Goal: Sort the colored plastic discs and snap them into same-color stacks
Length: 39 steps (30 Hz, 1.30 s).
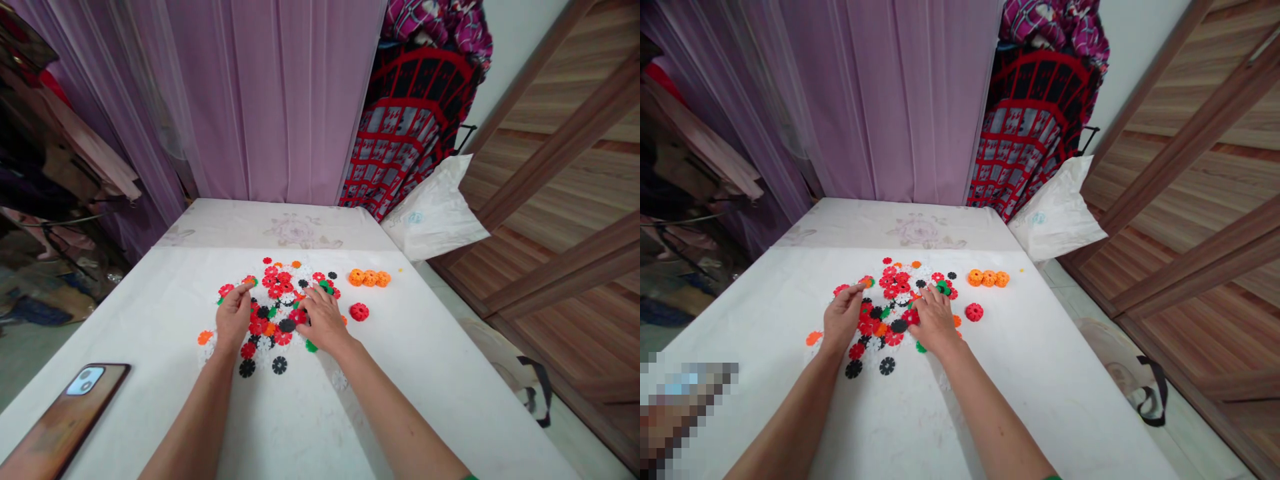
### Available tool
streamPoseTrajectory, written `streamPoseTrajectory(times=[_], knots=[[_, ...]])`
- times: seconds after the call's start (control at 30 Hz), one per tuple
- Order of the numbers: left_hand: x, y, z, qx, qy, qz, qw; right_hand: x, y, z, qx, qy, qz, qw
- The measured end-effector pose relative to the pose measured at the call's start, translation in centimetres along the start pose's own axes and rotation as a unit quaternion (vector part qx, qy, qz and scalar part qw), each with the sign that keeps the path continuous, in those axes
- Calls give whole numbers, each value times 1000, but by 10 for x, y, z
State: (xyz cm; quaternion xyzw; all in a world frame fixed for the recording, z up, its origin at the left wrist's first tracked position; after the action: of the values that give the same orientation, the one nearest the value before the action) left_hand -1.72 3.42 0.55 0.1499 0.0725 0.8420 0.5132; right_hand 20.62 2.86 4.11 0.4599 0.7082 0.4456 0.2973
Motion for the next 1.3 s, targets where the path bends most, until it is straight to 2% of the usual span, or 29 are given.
streamPoseTrajectory(times=[0.13,0.23,0.33,0.4,0.5,0.6,0.7,0.8,1.0,1.3], knots=[[0,0,0,8,-6,-2,1000,-6,0,4,25,-23,101,994],[0,0,0,15,-3,-5,1000,-8,2,8,63,-44,118,990],[0,0,0,22,1,-9,1000,-13,8,22,160,-65,121,978],[-1,1,1,31,4,-10,999,-19,17,42,227,-87,147,959],[0,1,2,48,-5,-14,999,-33,38,82,279,-121,230,925],[1,0,1,62,-5,-21,998,-47,55,121,337,-181,291,877],[1,0,1,72,1,-13,997,-54,55,142,422,-242,267,832],[2,1,2,80,-14,-6,997,-57,49,145,459,-265,238,814],[1,1,1,87,-12,-12,996,-61,39,144,461,-269,222,816],[1,0,1,83,-22,-10,996,-64,35,153,404,-271,223,845]])
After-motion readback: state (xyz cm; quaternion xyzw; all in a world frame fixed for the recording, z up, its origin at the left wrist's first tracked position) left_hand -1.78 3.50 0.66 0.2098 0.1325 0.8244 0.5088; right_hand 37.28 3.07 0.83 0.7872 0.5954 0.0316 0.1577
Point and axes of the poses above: each hand's wrist, its own x-axis towards the middle knuckle, its own y-axis out of the back of the hand, z = x × y, the point moved 4 cm from there along x, towards the middle knuckle, and after that the axes turned 5 degrees about -z, right-handed, at the moved point
